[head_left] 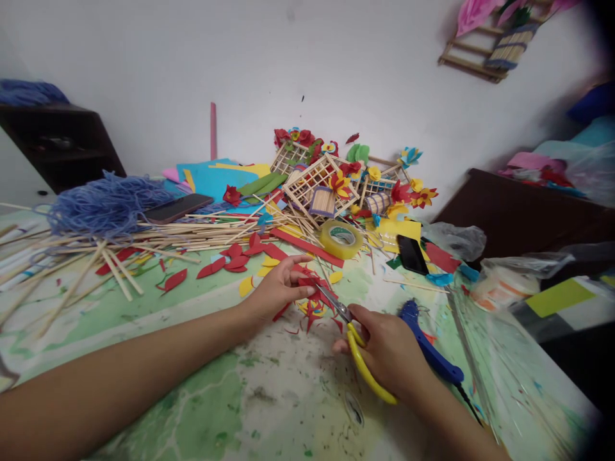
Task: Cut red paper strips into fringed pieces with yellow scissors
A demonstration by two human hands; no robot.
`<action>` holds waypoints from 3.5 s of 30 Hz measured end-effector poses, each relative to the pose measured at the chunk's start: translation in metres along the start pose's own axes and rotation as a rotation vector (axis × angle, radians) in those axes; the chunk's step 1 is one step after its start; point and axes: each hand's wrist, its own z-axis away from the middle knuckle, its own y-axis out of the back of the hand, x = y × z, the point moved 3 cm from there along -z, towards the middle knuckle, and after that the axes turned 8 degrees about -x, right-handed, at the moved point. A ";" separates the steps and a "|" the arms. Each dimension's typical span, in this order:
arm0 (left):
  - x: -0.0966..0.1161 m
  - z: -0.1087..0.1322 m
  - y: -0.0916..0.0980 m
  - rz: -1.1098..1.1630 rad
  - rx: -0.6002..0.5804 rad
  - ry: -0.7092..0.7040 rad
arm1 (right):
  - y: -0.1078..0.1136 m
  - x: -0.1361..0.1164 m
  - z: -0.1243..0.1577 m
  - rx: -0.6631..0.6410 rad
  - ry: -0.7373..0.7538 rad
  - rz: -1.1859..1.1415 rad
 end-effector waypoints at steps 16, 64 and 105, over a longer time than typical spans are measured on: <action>0.002 -0.001 0.007 -0.077 0.075 -0.002 | -0.002 0.002 0.000 -0.027 -0.034 0.020; -0.004 -0.002 0.008 0.011 0.113 0.016 | 0.000 0.000 0.000 0.052 -0.106 0.093; -0.007 -0.002 0.006 0.026 0.021 0.015 | -0.004 -0.001 -0.001 -0.028 -0.020 0.014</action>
